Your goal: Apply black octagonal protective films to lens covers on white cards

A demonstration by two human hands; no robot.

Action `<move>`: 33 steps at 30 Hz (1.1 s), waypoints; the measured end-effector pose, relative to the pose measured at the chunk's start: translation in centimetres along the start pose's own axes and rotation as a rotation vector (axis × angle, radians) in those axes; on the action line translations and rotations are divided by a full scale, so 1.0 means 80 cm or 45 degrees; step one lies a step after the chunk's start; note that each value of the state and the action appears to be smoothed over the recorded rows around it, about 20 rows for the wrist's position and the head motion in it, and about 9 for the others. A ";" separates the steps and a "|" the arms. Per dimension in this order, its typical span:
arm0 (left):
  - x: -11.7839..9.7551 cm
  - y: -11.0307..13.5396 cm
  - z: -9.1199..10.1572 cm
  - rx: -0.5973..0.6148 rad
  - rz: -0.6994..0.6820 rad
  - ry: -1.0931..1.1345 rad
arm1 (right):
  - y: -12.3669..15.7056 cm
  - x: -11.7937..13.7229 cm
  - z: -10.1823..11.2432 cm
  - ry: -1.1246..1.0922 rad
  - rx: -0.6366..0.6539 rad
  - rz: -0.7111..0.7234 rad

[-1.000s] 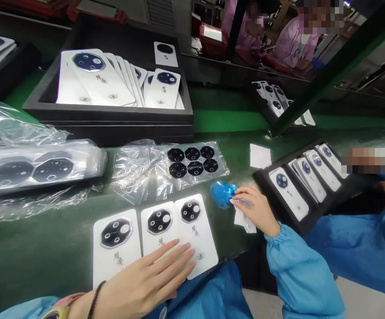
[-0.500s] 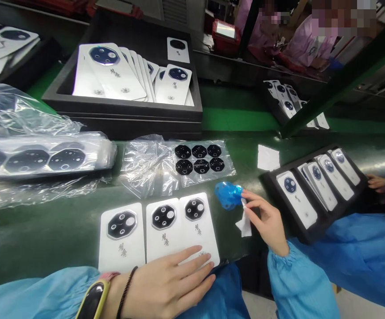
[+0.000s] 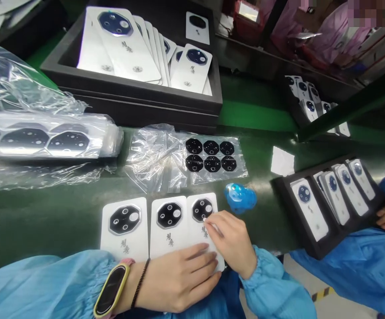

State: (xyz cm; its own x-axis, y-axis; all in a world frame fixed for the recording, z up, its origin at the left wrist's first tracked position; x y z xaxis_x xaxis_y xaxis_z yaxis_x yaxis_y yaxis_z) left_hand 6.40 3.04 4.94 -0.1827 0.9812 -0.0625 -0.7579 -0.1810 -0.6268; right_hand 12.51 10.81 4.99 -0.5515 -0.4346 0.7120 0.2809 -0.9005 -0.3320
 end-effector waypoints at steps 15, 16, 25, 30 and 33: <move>0.008 0.008 -0.001 -0.054 0.087 0.031 | -0.001 0.020 -0.024 0.437 0.140 0.145; 0.008 0.008 -0.001 -0.058 0.090 0.032 | -0.001 0.020 -0.026 0.446 0.155 0.148; 0.006 0.010 -0.002 -0.055 0.084 0.035 | -0.004 0.016 -0.027 0.377 0.173 0.067; 0.003 0.011 -0.006 -0.043 0.077 0.053 | -0.005 0.015 -0.029 0.391 0.210 0.043; 0.002 0.012 -0.012 0.003 0.088 0.037 | -0.003 0.018 -0.031 0.452 0.255 0.076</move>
State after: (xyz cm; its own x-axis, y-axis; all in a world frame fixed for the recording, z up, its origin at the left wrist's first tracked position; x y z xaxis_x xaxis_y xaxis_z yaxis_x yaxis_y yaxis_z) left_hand 6.26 3.11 3.57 -0.2162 0.9679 -0.1283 -0.7454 -0.2485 -0.6186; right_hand 9.71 10.32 4.57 -0.7566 -0.4962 0.4259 0.4485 -0.8678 -0.2141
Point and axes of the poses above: each hand's wrist, its own y-axis away from the middle knuckle, its own z-axis out of the back of the hand, x = y × z, the point moved 10 cm from there along -y, towards the middle knuckle, and after that the axes turned 14 degrees about -y, right-handed, at the moved point
